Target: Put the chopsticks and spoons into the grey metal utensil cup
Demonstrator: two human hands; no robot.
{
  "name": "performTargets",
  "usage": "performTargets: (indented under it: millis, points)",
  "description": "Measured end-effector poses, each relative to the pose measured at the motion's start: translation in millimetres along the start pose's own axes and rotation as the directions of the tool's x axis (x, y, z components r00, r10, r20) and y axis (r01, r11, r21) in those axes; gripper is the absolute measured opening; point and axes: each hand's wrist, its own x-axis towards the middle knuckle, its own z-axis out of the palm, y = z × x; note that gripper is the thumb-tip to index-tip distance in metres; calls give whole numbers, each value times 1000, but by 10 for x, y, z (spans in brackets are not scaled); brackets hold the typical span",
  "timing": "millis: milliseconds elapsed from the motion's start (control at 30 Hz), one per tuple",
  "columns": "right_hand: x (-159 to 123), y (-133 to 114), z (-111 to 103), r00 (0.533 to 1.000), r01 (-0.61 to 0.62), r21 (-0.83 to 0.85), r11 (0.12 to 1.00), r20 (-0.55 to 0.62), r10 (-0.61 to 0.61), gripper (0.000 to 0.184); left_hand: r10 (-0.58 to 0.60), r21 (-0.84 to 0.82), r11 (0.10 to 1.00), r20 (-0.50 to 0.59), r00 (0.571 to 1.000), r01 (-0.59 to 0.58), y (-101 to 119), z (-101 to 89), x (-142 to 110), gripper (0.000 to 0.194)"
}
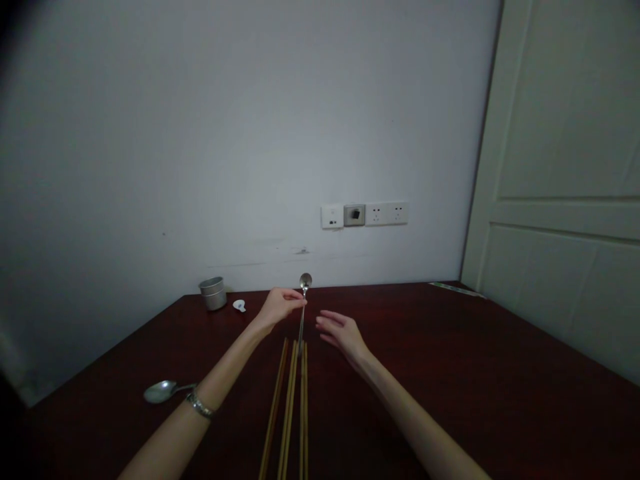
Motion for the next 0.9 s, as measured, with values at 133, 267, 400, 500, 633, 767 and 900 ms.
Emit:
performTargets:
  millis: [133,267,400,500,633,767,900]
  points:
    - [-112,-33,297,992,-114,333,936,85,91,47,-15,-74,997,-62,998,11,-16,9,17,16]
    - [-171,60,420,985,-168,364,916,83,148,39,-50,-155,987,-73,996,38,-48,53,12,20]
    - [-172,92,390,987,-159,342,926,69,144,32,-45,-131,990,0,999,44,-63,50,-2,24]
    - [-144,49,319,989,-142,308,941,12,145,28,-23,83,996,102,995,15,8,-23,-46,28]
    - [-88,-52,193,987,-120,243,963,-72,141,23,229,477,837,140,963,-268,225,-104,-191,24]
    - [-53,-113,104,990,-99,149,984,-86,113,18,581,688,383,340,740,-616,388,-71,-332,15]
    - [-70,-108,83,997,-35,-25,999,-68,34,15,600,741,108,483,638,-663,354,-5,-355,16]
